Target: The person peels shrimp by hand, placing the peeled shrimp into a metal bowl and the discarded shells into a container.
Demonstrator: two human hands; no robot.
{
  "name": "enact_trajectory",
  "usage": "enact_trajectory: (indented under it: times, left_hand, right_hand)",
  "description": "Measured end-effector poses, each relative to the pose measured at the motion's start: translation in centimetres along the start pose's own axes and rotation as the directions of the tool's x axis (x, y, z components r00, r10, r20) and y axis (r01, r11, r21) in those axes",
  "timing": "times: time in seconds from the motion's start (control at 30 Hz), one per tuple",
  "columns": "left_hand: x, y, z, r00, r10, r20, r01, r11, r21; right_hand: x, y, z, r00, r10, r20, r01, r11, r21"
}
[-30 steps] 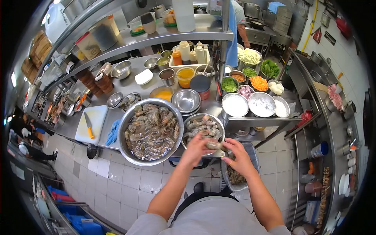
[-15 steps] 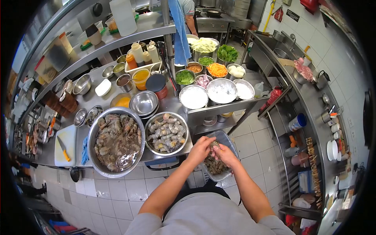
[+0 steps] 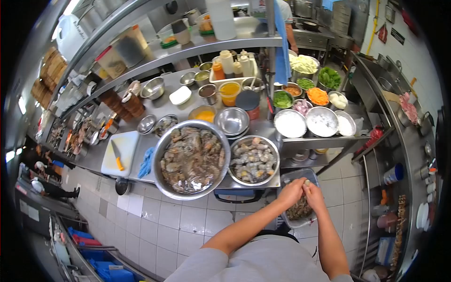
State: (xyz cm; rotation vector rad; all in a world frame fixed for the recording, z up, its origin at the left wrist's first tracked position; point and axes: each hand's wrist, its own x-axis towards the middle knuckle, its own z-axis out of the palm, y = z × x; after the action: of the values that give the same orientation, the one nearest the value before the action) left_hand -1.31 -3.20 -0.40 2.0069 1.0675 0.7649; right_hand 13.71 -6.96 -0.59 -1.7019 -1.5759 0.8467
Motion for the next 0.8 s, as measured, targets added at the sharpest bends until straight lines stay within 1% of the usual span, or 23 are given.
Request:
enact_trajectory:
  times: [0.03, 0.07, 0.1, 0.17, 0.23, 0.27, 0.3, 0.37, 0.4, 0.47, 0.5, 0.53, 0.57, 0.6, 0.63, 0.7, 0.73, 0.77, 0.8]
  left_hand:
    - [-0.2, 0.1, -0.1, 1.000, 0.010, -0.019, -0.011, 1.000, -0.012]
    - [-0.4, 0.1, -0.2, 1.000, 0.006, -0.023, -0.006, 1.000, -0.006]
    - [-0.7, 0.3, -0.4, 1.000, 0.014, -0.028, -0.014, 1.000, -0.002]
    - [-1.2, 0.4, -0.9, 0.999, 0.024, -0.027, -0.024, 1.000, 0.001]
    - [-1.2, 0.5, -1.4, 0.996, -0.054, 0.075, 0.055, 0.998, -0.005]
    - [-1.4, 0.6, -1.7, 0.995, -0.056, 0.077, 0.057, 0.998, -0.009]
    - [-1.4, 0.5, -1.8, 0.998, -0.048, 0.034, 0.050, 0.997, -0.053]
    - [-1.5, -0.2, -1.4, 1.000, -0.005, -0.030, 0.002, 0.993, -0.117]
    - [-1.4, -0.4, -1.6, 1.000, -0.024, 0.018, 0.026, 0.993, -0.112]
    - [-0.6, 0.3, -2.9, 0.990, -0.046, 0.135, 0.064, 0.989, -0.132]
    - [-0.5, 0.7, -3.4, 0.977, -0.048, 0.206, 0.081, 0.985, -0.154]
    - [-0.5, 0.8, -3.6, 0.959, -0.106, 0.262, 0.187, 0.934, -0.304]
    - [-0.2, 0.7, -3.8, 0.930, -0.153, 0.334, 0.294, 0.854, -0.428]
    - [0.1, 0.5, -4.2, 0.895, -0.115, 0.431, 0.358, 0.761, -0.541]
    - [0.2, 0.3, -4.4, 0.851, -0.072, 0.520, 0.437, 0.646, -0.626]
    - [0.4, 2.4, -5.2, 0.828, -0.009, 0.561, 0.473, 0.550, -0.689]
    - [0.3, 3.0, -5.1, 0.816, -0.026, 0.577, 0.514, 0.490, -0.704]
    - [0.4, 3.0, -4.8, 0.796, -0.014, 0.605, 0.558, 0.403, -0.726]
    - [0.5, 3.2, -4.3, 0.801, -0.023, 0.599, 0.561, 0.382, -0.735]
  right_hand:
    - [0.0, -0.5, 0.2, 0.999, -0.023, -0.027, 0.019, 0.992, -0.125]
    - [0.0, -0.9, 0.6, 0.998, 0.049, -0.027, -0.052, 0.992, -0.117]
    - [0.1, -1.0, 1.1, 0.999, 0.047, -0.025, -0.050, 0.992, -0.115]
    - [-0.1, -0.8, 2.0, 0.995, 0.044, -0.092, -0.065, 0.969, -0.237]
    - [-0.3, -1.5, 2.6, 0.991, 0.074, -0.108, -0.099, 0.963, -0.250]
    - [-0.4, -1.8, 2.7, 0.988, 0.099, -0.121, -0.129, 0.955, -0.266]
    - [-0.4, -2.2, 2.8, 0.987, 0.102, -0.123, -0.132, 0.954, -0.268]
    - [-0.5, -3.0, 2.6, 0.987, 0.080, -0.139, -0.109, 0.972, -0.211]
    - [-0.7, -3.9, 2.1, 0.991, 0.038, -0.127, -0.067, 0.969, -0.237]
    - [0.3, -1.3, 1.6, 0.997, 0.017, -0.070, -0.032, 0.976, -0.217]
    - [0.7, 0.3, 1.3, 1.000, 0.005, -0.005, -0.006, 0.975, -0.224]
    - [1.1, 1.3, 0.9, 0.999, 0.009, 0.052, -0.003, 0.994, -0.107]
    - [1.2, 1.8, 0.6, 0.996, -0.087, 0.035, 0.089, 0.993, -0.076]
    - [1.5, 1.7, -0.1, 0.986, 0.041, 0.161, -0.056, 0.994, 0.093]
    - [1.1, -0.2, -1.5, 0.977, 0.088, 0.192, -0.129, 0.969, 0.210]
    - [1.6, 1.2, -2.0, 0.959, 0.176, 0.222, -0.246, 0.907, 0.341]
    - [1.8, 1.7, -2.3, 0.959, 0.172, 0.225, -0.243, 0.908, 0.342]
    - [1.9, 2.3, -2.5, 0.959, 0.165, 0.231, -0.239, 0.908, 0.344]
    - [2.6, 5.1, -1.5, 0.982, 0.083, 0.167, -0.134, 0.938, 0.320]
